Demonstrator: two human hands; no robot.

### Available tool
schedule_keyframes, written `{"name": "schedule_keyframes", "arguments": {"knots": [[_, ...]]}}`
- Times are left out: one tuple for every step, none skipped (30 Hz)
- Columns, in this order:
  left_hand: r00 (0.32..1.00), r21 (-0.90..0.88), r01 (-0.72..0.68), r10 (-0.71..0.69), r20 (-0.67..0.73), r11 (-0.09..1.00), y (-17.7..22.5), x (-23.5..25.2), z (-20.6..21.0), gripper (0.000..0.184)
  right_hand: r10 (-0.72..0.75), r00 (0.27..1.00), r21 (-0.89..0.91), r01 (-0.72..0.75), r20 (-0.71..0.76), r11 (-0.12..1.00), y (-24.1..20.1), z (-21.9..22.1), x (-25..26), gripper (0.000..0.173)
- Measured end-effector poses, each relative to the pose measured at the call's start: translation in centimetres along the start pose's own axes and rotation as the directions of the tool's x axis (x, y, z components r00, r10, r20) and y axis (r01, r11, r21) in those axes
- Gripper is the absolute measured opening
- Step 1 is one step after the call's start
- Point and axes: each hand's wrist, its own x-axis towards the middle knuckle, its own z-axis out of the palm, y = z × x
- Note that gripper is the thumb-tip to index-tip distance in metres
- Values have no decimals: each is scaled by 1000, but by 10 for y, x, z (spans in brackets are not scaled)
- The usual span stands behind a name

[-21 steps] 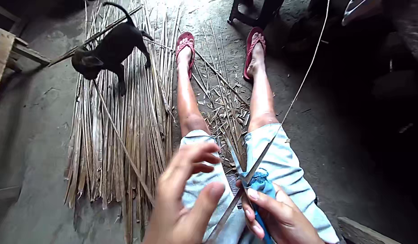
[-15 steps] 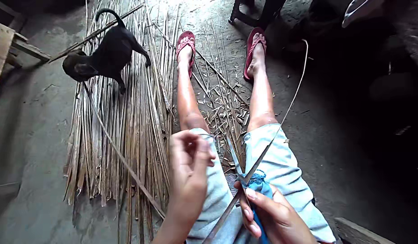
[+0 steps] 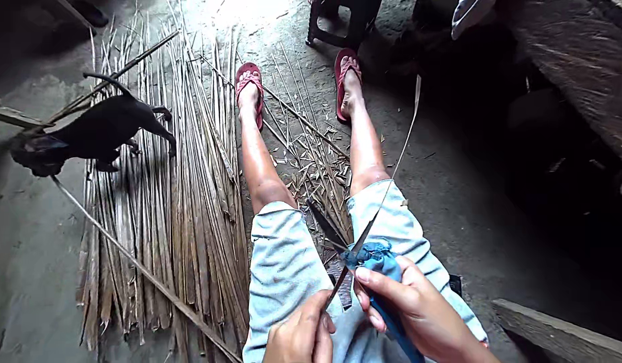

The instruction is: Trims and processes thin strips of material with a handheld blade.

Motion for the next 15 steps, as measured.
{"name": "schedule_keyframes", "arguments": {"knots": [[1000, 40, 21, -20, -17, 999, 1, -2, 0, 28, 3, 1000, -26, -3, 27, 1000, 1, 1, -1, 14], [999, 47, 39, -38, -26, 998, 1, -2, 0, 26, 0, 999, -52, 2, 46, 999, 3, 2, -1, 15], [998, 22, 51, -50, -31, 998, 1, -1, 0, 25, -5, 998, -74, 10, 62, 997, 5, 3, -2, 17], [998, -31, 51, -52, -39, 998, 2, 2, 0, 25, -8, 997, -90, 15, 74, 996, 7, 4, -2, 17], [997, -85, 36, -42, -65, 996, 2, 6, 1, 25, -10, 996, -100, 18, 83, 995, 8, 6, -2, 18], [994, -127, 15, -29, -108, 992, 3, 11, 3, 24, -15, 996, -108, 25, 89, 994, 9, 7, -2, 18], [986, -147, -8, -16, -164, 989, 2, 16, 7, 21, -29, 996, -108, 38, 82, 993, 9, 9, -3, 18], [978, -138, -33, 3, -211, 990, 1, 22, 10, 18, -48, 997, -110, 55, 64, 992, 8, 10, -4, 17], [969, -94, -53, 28, -245, 994, -1, 26, 12, 18, -60, 997, -119, 65, 41, 991, 6, 11, -5, 16], [958, -24, -70, 61, -281, 997, -3, 29, 15, 18, -62, 998, -132, 65, 27, 989, 3, 11, -6, 14], [943, 57, -88, 102, -317, 994, -5, 31, 17, 18, -55, 998, -147, 59, 26, 987, 0, 11, -7, 14], [926, 138, -101, 144, -350, 985, -6, 33, 18, 16, -42, 998, -160, 47, 38, 986, -1, 10, -8, 16], [907, 208, -105, 179, -380, 972, -6, 35, 20, 13, -18, 998, -172, 28, 58, 985, -2, 8, -9, 17], [893, 247, -107, 203, -402, 963, -6, 37, 22, 11, 12, 997, -187, 4, 82, 982, -3, 6, -11, 18], [884, 252, -111, 211, -416, 961, -6, 39, 24, 9, 39, 994, -203, -18, 103, 979, -3, 4, -12, 18]]}}
